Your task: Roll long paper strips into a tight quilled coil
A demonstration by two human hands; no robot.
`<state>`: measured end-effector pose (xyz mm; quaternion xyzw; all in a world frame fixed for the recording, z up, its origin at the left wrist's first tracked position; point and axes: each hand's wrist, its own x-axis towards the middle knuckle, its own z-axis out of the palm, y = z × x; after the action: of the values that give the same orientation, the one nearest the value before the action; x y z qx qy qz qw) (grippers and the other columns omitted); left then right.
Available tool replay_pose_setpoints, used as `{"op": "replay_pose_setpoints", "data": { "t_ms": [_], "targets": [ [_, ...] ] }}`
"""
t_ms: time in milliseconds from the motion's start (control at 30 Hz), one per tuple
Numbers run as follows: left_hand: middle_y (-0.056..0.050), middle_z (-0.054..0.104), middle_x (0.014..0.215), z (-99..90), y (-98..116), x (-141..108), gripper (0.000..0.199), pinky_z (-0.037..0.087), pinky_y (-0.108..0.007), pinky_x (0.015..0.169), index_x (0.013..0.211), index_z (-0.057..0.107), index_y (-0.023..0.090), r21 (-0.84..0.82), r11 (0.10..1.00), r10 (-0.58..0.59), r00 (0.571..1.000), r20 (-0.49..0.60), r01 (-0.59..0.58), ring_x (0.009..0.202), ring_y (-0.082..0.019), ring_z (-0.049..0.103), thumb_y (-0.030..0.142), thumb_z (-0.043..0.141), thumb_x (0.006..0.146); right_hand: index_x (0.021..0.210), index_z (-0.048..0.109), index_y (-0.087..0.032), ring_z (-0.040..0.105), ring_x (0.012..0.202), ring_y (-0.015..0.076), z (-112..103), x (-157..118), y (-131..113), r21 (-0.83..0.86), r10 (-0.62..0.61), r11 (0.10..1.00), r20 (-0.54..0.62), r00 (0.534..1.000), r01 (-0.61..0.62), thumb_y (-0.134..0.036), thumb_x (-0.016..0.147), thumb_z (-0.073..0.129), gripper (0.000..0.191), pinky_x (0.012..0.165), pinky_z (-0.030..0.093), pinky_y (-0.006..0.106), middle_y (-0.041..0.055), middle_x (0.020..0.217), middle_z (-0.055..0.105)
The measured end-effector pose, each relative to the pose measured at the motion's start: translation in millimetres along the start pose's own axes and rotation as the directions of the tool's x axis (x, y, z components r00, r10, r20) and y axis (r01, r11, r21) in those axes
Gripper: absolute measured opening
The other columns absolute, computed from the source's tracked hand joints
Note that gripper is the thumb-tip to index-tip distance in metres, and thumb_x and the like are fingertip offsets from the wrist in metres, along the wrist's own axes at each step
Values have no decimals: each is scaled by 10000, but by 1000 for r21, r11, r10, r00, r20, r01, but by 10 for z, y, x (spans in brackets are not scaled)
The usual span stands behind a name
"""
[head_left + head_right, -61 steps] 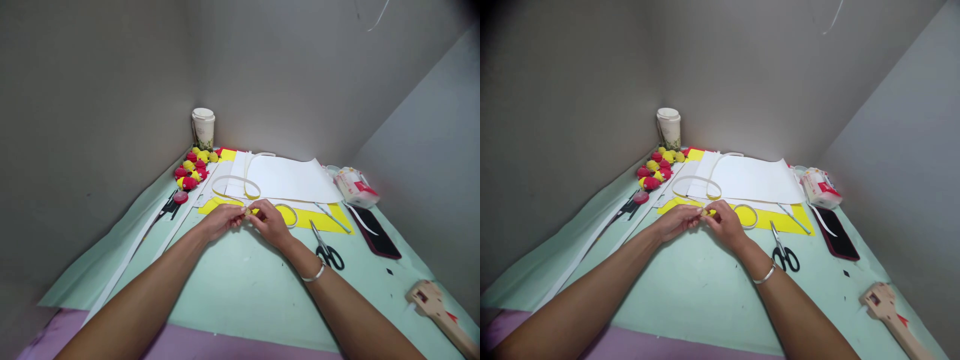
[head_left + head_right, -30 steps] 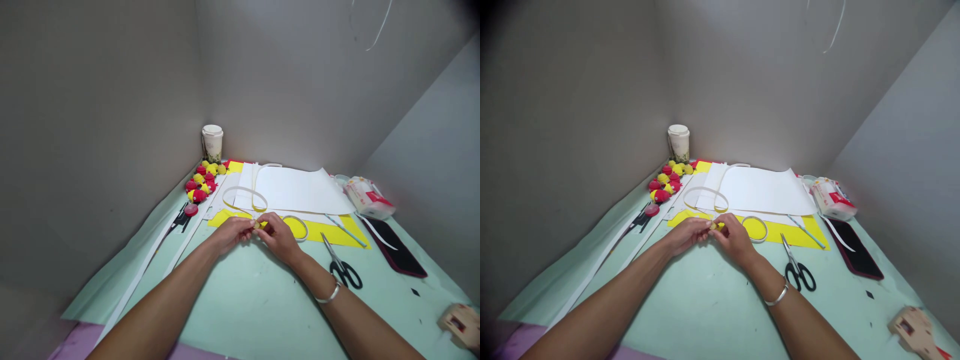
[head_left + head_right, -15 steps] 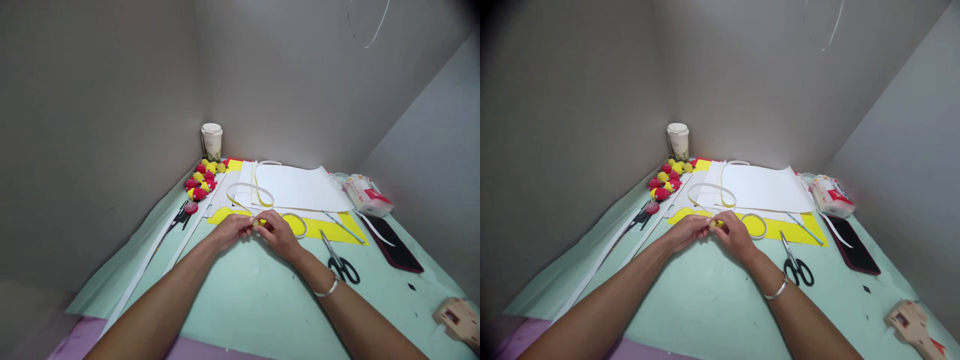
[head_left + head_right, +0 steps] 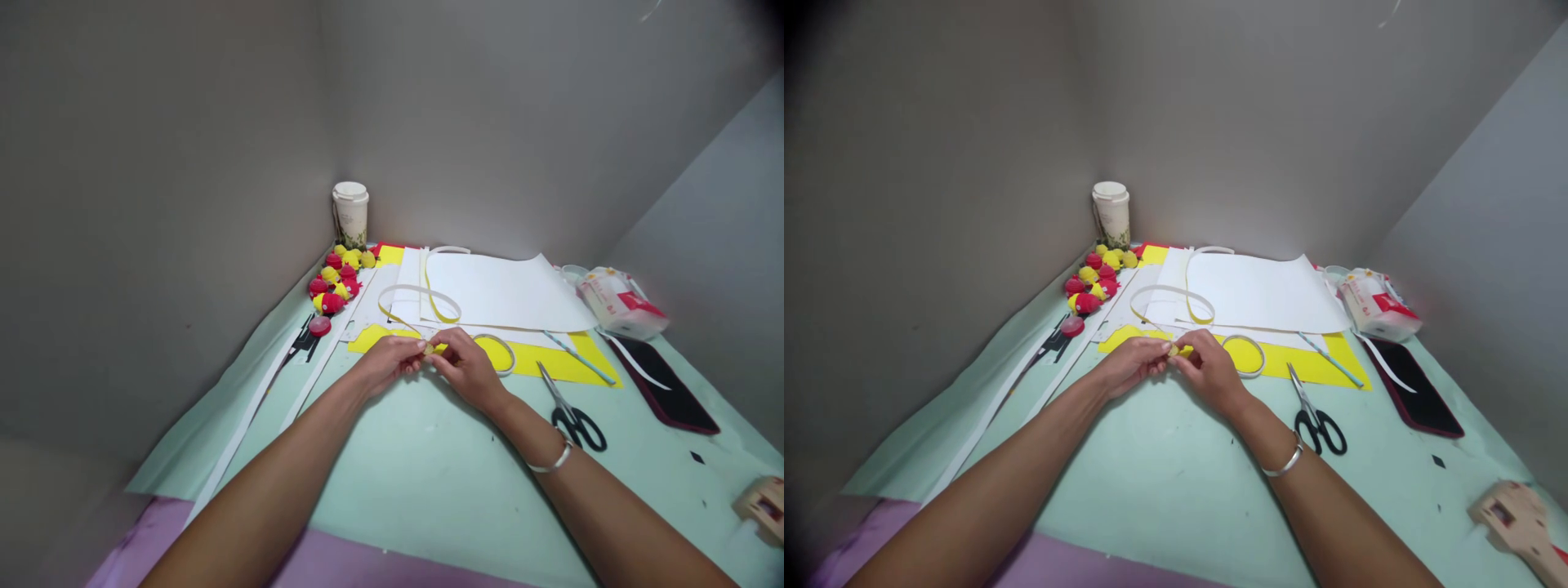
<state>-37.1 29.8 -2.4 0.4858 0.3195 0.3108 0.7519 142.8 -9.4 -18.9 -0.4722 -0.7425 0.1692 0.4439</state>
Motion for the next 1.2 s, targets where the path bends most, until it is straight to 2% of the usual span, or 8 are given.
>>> {"op": "replay_pose_setpoints", "data": {
  "t_ms": [467,733,1200],
  "targets": [
    [-49,599,734,-17,10,-9,294,377,-235,607,806,690,76,13,1000,-12,1000,14,12,613,-86,496,363,716,747,1018,616,-228,576,717,151,-35,21,-42,9,-40,999,47,998,40,-257,865,604,156,648,505,293,66,986,590],
    [-37,583,690,-19,7,5,284,362,-226,589,762,670,88,8,1000,2,1000,7,-2,606,-89,483,370,697,759,983,569,-212,557,632,114,36,12,-9,-10,26,1000,1,1000,-26,-246,818,653,189,589,488,258,31,953,572],
    [-28,576,689,-10,16,-3,287,370,-227,591,790,668,89,32,999,-5,1000,1,5,601,-85,485,374,695,766,972,590,-210,568,701,133,-3,25,-9,-23,-32,999,3,999,32,-232,851,631,130,618,491,257,44,955,577]
  ]
}}
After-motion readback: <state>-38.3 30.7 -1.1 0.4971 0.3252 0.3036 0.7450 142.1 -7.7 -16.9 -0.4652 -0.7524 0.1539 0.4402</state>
